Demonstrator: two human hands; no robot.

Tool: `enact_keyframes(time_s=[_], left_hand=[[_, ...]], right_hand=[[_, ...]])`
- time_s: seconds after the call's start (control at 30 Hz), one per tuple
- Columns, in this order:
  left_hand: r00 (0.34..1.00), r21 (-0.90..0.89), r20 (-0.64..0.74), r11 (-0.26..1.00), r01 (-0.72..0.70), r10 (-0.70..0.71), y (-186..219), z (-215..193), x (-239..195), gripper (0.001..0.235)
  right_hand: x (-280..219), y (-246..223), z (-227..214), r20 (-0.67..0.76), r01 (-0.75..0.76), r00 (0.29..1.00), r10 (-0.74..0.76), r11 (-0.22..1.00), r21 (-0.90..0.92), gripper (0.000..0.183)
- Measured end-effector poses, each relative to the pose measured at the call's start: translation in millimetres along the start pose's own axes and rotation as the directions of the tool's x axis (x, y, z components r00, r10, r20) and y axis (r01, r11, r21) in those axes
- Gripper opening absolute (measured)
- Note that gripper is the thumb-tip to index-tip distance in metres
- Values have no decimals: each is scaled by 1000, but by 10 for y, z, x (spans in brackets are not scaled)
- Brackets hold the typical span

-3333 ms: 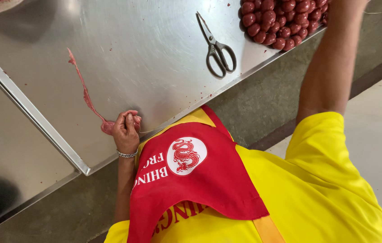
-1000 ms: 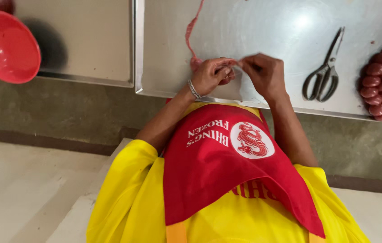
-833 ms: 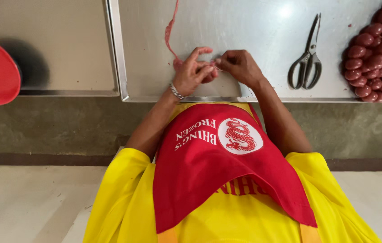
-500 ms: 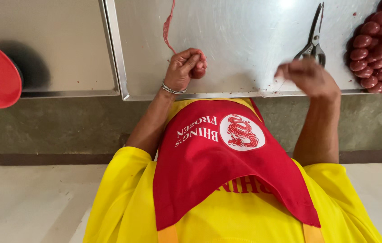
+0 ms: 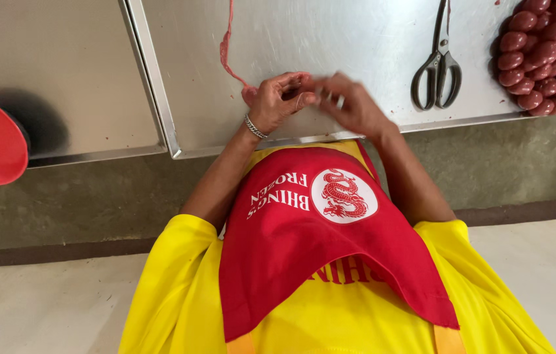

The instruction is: The person prepares sausages by hand at a metal table, pulling long segments of casing, twisting them into individual links, and tying the links with string.

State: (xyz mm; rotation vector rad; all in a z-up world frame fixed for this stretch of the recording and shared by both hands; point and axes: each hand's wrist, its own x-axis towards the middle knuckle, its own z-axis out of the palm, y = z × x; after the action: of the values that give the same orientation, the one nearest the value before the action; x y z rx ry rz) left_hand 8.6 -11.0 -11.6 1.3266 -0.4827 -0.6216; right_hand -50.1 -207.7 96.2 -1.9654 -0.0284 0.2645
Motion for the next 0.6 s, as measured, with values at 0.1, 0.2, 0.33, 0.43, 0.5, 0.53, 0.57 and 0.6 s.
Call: enact_keyframes(time_s=[0.1,0.2,0.33,0.43,0.5,0.53,0.57,0.6], left_hand=[[968,-54,-10,967,251,-252,-31,12,-23,40],[943,-169,44,928,332,-329,-30,80,-18,32],[968,-114,100,963,242,-231,97,51,-53,36],[973,-204,102,953,223,-206,108,1,-116,37],[945,-183,117,928,323,-306,59,-12,-144,19],[953,-194,110,934,300,-283,23,-10,-144,17],[960,-204,103,939,276,-260,-15,-8,-143,15],[967,-214,98,944,253,-237,-52,-9,-139,14]], right_hand=[[-199,113,138,129,174,980,-149,962,-211,23],[-69,335,51,-40,107,992,-122,955,-277,17],[95,543,66,-118,-181,979,165,974,-139,22],[7,671,102,40,-385,923,383,921,54,30],[-76,749,58,87,-405,914,396,903,141,33],[-116,778,15,51,-370,929,367,914,164,33],[-153,795,-45,14,-334,941,337,924,186,34],[-184,794,-118,-3,-330,943,333,937,111,34]])
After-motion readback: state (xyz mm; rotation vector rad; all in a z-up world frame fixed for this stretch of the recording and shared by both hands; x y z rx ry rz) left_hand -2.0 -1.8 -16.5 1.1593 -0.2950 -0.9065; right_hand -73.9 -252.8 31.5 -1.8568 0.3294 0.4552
